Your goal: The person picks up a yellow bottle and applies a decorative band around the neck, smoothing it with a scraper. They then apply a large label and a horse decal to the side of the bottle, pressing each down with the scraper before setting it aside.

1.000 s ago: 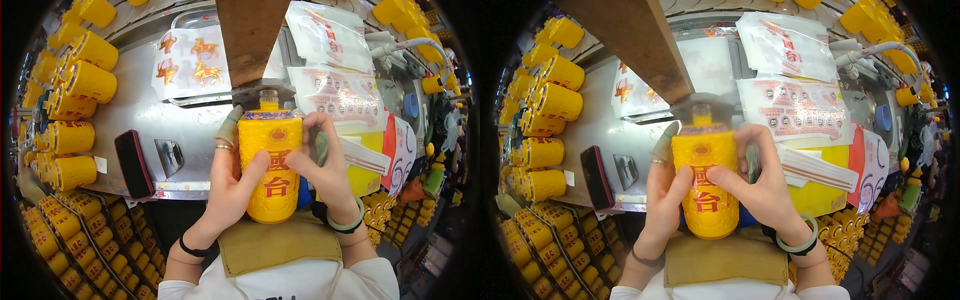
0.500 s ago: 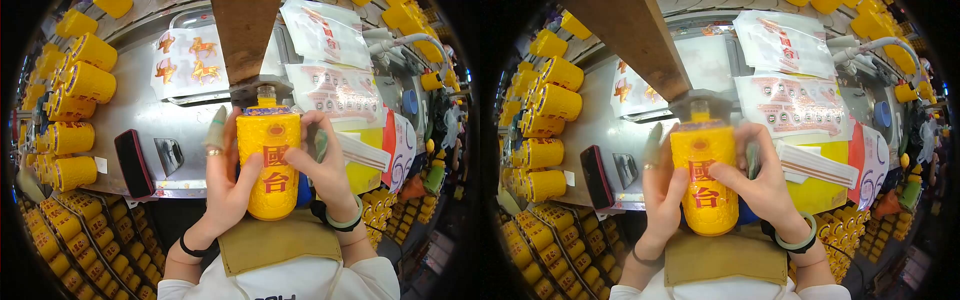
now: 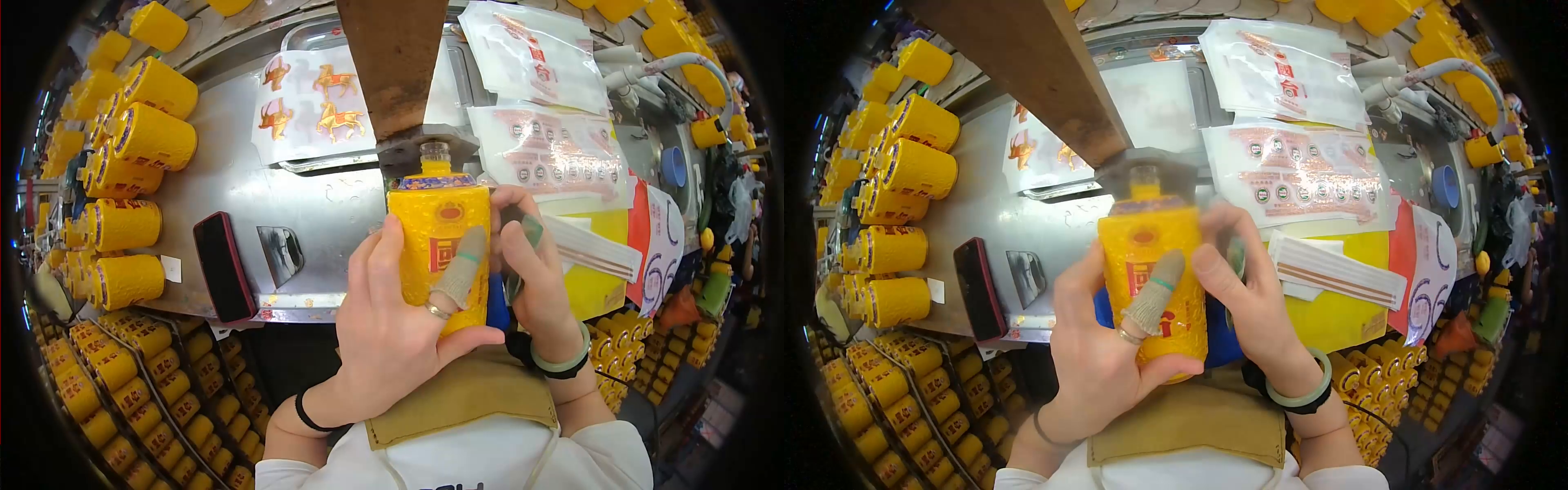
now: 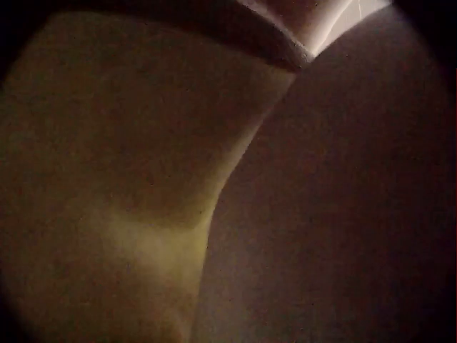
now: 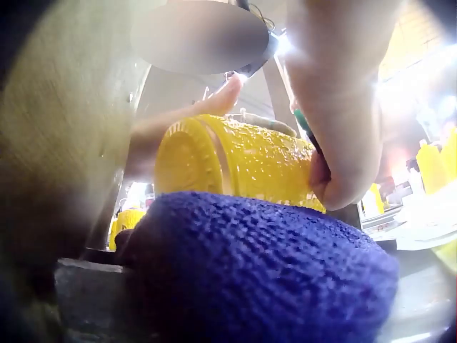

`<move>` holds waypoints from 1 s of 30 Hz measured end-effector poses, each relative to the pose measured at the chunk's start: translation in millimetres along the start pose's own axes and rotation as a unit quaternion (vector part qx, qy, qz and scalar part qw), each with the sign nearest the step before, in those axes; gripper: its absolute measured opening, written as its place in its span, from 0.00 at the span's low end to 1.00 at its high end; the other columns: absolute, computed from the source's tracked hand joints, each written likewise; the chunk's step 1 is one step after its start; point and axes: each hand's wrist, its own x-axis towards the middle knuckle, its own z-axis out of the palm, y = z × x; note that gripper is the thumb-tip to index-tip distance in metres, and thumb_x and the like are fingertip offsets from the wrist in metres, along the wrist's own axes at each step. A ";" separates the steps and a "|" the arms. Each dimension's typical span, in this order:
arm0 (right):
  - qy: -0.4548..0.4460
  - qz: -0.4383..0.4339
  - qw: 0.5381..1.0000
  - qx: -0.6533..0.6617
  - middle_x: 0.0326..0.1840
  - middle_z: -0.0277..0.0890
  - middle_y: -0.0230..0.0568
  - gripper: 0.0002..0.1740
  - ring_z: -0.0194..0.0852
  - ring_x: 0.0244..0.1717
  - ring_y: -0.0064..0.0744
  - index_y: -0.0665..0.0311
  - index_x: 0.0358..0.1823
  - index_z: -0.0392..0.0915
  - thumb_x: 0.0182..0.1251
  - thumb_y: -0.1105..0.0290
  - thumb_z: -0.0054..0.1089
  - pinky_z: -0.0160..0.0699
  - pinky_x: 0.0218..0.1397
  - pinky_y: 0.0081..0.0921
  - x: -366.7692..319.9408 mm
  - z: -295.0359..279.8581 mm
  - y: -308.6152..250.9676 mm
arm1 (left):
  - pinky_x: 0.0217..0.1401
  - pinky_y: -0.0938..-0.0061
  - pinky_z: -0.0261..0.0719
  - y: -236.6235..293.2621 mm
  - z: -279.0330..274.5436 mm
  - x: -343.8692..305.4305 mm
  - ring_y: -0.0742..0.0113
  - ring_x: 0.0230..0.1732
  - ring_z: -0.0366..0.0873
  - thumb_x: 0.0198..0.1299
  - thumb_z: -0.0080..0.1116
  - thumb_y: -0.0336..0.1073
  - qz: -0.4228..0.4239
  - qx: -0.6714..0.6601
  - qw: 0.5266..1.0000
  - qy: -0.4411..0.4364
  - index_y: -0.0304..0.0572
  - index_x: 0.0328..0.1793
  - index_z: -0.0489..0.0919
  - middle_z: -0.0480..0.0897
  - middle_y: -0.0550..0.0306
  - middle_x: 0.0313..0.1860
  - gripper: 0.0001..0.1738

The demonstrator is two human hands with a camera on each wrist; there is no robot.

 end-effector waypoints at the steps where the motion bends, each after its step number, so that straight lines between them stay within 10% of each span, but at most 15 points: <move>1: 0.009 -0.001 1.000 -0.029 0.48 0.68 0.24 0.24 0.64 0.42 0.11 0.58 0.68 0.66 0.82 0.55 0.60 0.62 0.43 0.13 0.2 0.6 0.1 | 0.64 0.54 0.83 0.4 1.8 -0.3 0.32 0.67 0.75 0.51 0.77 0.66 0.004 0.003 1.000 0.015 0.51 0.66 0.87 0.69 0.27 0.73 0.41; 2: 0.009 -0.002 1.000 -0.029 0.48 0.68 0.24 0.24 0.64 0.42 0.11 0.58 0.68 0.66 0.82 0.55 0.60 0.62 0.43 0.13 0.4 -0.4 -0.1 | 0.62 0.54 0.84 0.0 3.9 -1.2 0.32 0.67 0.76 0.51 0.79 0.62 0.008 0.006 0.999 0.030 0.48 0.65 0.88 0.69 0.27 0.73 0.39; 4: -0.003 0.017 0.999 0.028 0.63 0.67 0.27 0.22 0.59 0.66 0.21 0.64 0.67 0.70 0.81 0.61 0.63 0.58 0.73 0.22 0.4 -3.3 -0.3 | 0.63 0.55 0.85 -8.1 14.0 -7.7 0.32 0.67 0.76 0.52 0.80 0.59 0.003 -0.034 0.998 0.054 0.46 0.65 0.87 0.69 0.27 0.73 0.38; 12: 0.002 0.004 1.000 0.017 0.60 0.66 0.27 0.19 0.60 0.63 0.21 0.63 0.64 0.71 0.82 0.61 0.62 0.59 0.71 0.21 2.0 -1.3 1.7 | 0.73 0.58 0.80 -7.4 14.7 -11.9 0.40 0.70 0.79 0.60 0.80 0.45 0.011 -0.092 0.992 0.085 0.33 0.73 0.80 0.69 0.33 0.76 0.39; 14: 0.000 0.004 1.000 0.017 0.60 0.66 0.27 0.19 0.60 0.63 0.21 0.63 0.64 0.71 0.82 0.61 0.62 0.59 0.71 0.21 2.7 -0.7 2.2 | 0.61 0.55 0.86 -3.8 11.6 -9.3 0.30 0.66 0.77 0.55 0.81 0.53 -0.003 -0.041 0.998 0.054 0.49 0.66 0.87 0.70 0.29 0.72 0.34; 16: 0.001 -0.010 1.000 -0.025 0.43 0.70 0.20 0.22 0.60 0.36 0.10 0.57 0.66 0.66 0.83 0.54 0.59 0.58 0.39 0.12 4.1 1.2 2.9 | 0.60 0.56 0.86 -0.3 4.6 -3.7 0.29 0.65 0.78 0.55 0.81 0.53 -0.001 -0.021 0.999 0.034 0.51 0.65 0.87 0.70 0.28 0.72 0.32; 20: 0.006 -0.008 1.000 -0.024 0.44 0.70 0.20 0.21 0.60 0.36 0.10 0.57 0.66 0.66 0.83 0.54 0.58 0.57 0.38 0.12 3.9 0.8 2.3 | 0.59 0.54 0.87 -2.9 10.0 -5.4 0.29 0.66 0.77 0.57 0.80 0.50 0.011 -0.022 0.998 0.059 0.47 0.63 0.88 0.70 0.27 0.71 0.30; 22: -0.006 0.006 1.000 0.023 0.59 0.66 0.27 0.19 0.60 0.62 0.21 0.63 0.62 0.70 0.82 0.60 0.62 0.59 0.70 0.21 3.0 -1.6 1.6 | 0.61 0.53 0.87 -8.3 16.8 -11.3 0.28 0.68 0.76 0.57 0.80 0.48 0.007 -0.051 0.996 0.072 0.43 0.63 0.87 0.70 0.26 0.72 0.30; 30: -0.013 0.011 0.999 0.027 0.58 0.66 0.26 0.19 0.60 0.60 0.19 0.62 0.63 0.70 0.83 0.59 0.61 0.61 0.66 0.19 4.1 -3.1 3.8 | 0.77 0.56 0.74 -5.5 9.3 -25.6 0.38 0.77 0.72 0.63 0.77 0.44 0.007 -0.104 0.993 0.048 0.33 0.74 0.78 0.64 0.29 0.81 0.37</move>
